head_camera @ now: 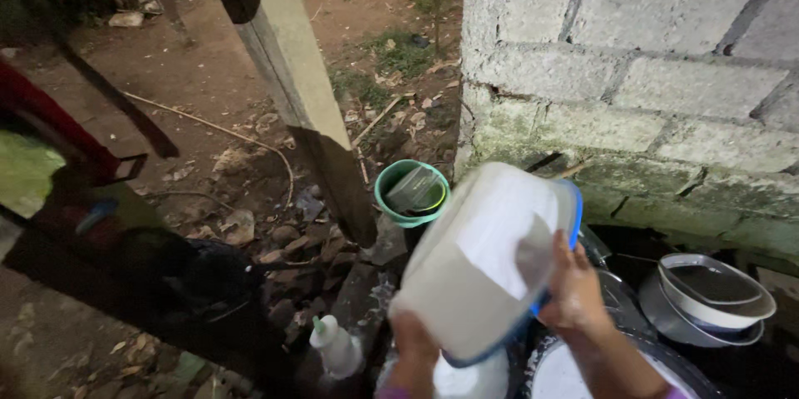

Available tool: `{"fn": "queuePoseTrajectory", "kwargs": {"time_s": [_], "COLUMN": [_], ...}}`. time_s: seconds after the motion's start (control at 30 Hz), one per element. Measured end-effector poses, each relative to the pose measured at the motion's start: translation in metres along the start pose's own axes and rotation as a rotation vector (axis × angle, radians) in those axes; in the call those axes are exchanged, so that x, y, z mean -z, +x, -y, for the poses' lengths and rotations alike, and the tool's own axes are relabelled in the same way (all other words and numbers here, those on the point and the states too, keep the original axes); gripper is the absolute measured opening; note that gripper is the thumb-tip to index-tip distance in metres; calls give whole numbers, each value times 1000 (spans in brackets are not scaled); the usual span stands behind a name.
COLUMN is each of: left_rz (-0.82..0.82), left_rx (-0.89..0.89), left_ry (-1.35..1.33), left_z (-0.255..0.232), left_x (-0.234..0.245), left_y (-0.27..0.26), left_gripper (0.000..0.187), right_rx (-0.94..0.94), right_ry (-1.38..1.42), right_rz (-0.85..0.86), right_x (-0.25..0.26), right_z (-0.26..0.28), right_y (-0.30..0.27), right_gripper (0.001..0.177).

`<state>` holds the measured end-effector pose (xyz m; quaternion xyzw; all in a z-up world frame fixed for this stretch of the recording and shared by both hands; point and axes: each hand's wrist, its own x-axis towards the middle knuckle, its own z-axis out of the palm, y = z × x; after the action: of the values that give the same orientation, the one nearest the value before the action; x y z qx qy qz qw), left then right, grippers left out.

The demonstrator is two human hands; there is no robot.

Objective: The person washes dishes and cups in a basin of soapy water using a sponge and then rinses a large bowl with water.

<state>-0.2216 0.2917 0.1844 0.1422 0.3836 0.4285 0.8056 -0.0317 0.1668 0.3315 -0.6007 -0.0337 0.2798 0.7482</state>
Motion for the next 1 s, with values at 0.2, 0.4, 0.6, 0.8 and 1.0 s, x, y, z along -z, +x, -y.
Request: {"fn": "queuePoseTrajectory", "kwargs": {"time_s": [0.2, 0.4, 0.6, 0.8, 1.0], "left_rz": [-80, 128, -160, 455, 396], "left_rx": [-1140, -949, -220, -977, -1629], "left_ry": [842, 837, 890, 513, 1559], "left_z": [46, -17, -62, -79, -76], "left_x": [-45, -63, -84, -134, -151], "left_y": [-40, -28, 45, 26, -137], "left_gripper": [44, 45, 55, 34, 28], "right_rx": [241, -36, -124, -86, 113], "right_ry": [-186, -142, -468, -532, -433], "right_rz": [41, 72, 283, 279, 267], "right_x": [-34, -5, 28, -7, -41], "right_z": [-39, 30, 61, 43, 27], "right_y": [-9, -19, 6, -6, -17], "right_gripper": [50, 53, 91, 85, 72]}}
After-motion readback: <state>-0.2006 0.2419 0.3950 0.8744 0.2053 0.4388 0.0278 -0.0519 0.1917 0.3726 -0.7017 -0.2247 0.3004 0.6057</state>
